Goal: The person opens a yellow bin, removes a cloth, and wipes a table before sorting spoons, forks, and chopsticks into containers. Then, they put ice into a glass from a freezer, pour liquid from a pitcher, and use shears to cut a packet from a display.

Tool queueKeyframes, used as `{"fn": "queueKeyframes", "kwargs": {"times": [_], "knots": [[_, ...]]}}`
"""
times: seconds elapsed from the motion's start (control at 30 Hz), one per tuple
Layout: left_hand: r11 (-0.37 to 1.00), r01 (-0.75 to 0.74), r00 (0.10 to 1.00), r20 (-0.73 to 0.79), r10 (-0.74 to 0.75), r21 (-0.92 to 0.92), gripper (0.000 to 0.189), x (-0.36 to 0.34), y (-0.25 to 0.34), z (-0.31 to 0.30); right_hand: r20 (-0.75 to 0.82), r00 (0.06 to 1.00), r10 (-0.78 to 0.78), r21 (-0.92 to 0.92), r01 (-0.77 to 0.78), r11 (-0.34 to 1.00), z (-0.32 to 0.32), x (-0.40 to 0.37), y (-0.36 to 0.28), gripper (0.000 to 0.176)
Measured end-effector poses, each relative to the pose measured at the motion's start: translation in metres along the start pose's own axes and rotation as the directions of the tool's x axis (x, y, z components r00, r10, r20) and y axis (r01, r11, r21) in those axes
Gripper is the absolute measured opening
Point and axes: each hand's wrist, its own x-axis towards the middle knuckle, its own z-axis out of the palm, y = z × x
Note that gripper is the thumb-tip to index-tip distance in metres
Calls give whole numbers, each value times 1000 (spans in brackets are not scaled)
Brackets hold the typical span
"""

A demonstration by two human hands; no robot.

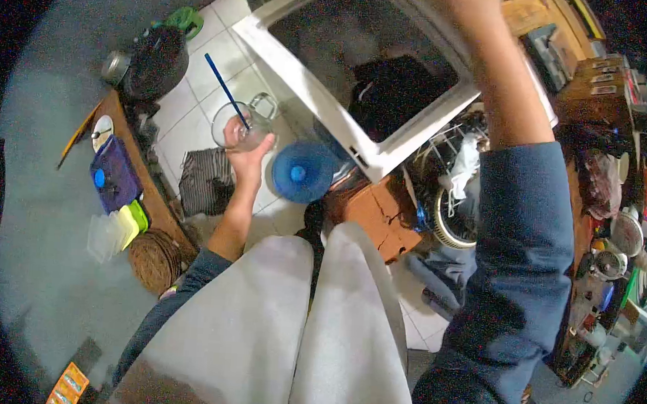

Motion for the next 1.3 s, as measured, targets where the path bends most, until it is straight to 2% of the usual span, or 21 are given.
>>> {"fn": "queueKeyframes", "kwargs": {"times": [0.1,0.23,0.33,0.37,0.4,0.47,0.63,0.7,0.73,0.87,0.9,0.93,0.97,1.0,1.03,1.07,1.1,1.13,1.17,1.23,1.3], "knots": [[998,-18,996,86,23,-57,65,9,4,22,-96,972,216,-295,-235,926,-13,18,62,37],[994,-26,990,136,40,-102,66,-1,28,25,-381,922,-62,-430,-117,895,-23,23,119,36],[980,138,966,236,-102,-142,81,-15,48,-2,-150,954,259,-363,-297,883,-37,39,134,37],[995,96,970,222,-98,21,82,-23,40,-22,-158,952,262,-355,-303,885,-32,42,146,37],[981,53,974,207,-91,184,82,-32,40,-37,-216,956,196,-389,-269,881,-25,45,162,39],[956,244,965,140,-222,-165,83,-56,51,-58,-199,962,187,-404,-254,879,-23,47,185,50],[976,208,964,183,-195,-58,81,-92,62,-106,-274,961,33,-365,-136,921,-14,20,203,58],[964,238,969,95,-227,-121,80,-113,64,-104,-356,924,-141,-520,-71,851,0,-18,189,62],[951,236,971,22,-237,-200,79,-119,65,-104,-285,954,-91,-223,27,975,0,-32,187,62],[917,348,931,188,-313,-193,79,-91,55,-105,-380,904,199,-54,-236,970,17,-82,163,54],[917,350,926,218,-308,-194,79,-76,53,-102,-408,913,-26,-115,-23,993,53,-93,188,41],[914,351,923,237,-303,-202,79,-60,48,-98,-441,893,90,-1,-101,995,78,-117,159,37],[912,355,919,256,-300,-207,79,-43,42,-95,-265,941,209,215,-154,964,91,-139,121,38],[919,351,917,264,-299,-178,80,-22,32,-94,-83,936,342,226,-316,921,119,-162,87,38],[965,262,951,179,-253,-27,81,4,7,-94,-76,952,297,440,-235,867,150,-180,54,33],[968,249,930,283,-233,-22,80,35,6,-85,-47,984,175,312,-152,938,169,-187,20,26],[975,217,896,406,-182,-41,80,96,-14,-65,279,924,260,455,-366,812,195,-180,-35,22],[1000,-5,915,403,0,11,79,118,-29,-54,406,891,204,480,-398,782,229,-176,-49,26],[1000,-3,910,414,3,0,79,141,-35,-41,531,826,191,456,-469,757,236,-159,-68,30],[968,86,843,535,56,-238,80,191,-41,-5,672,728,135,503,-582,639,282,-144,-91,44],[974,-73,793,579,188,-216,79,240,-59,22,743,666,67,458,-580,674,328,-126,-101,50]]}}
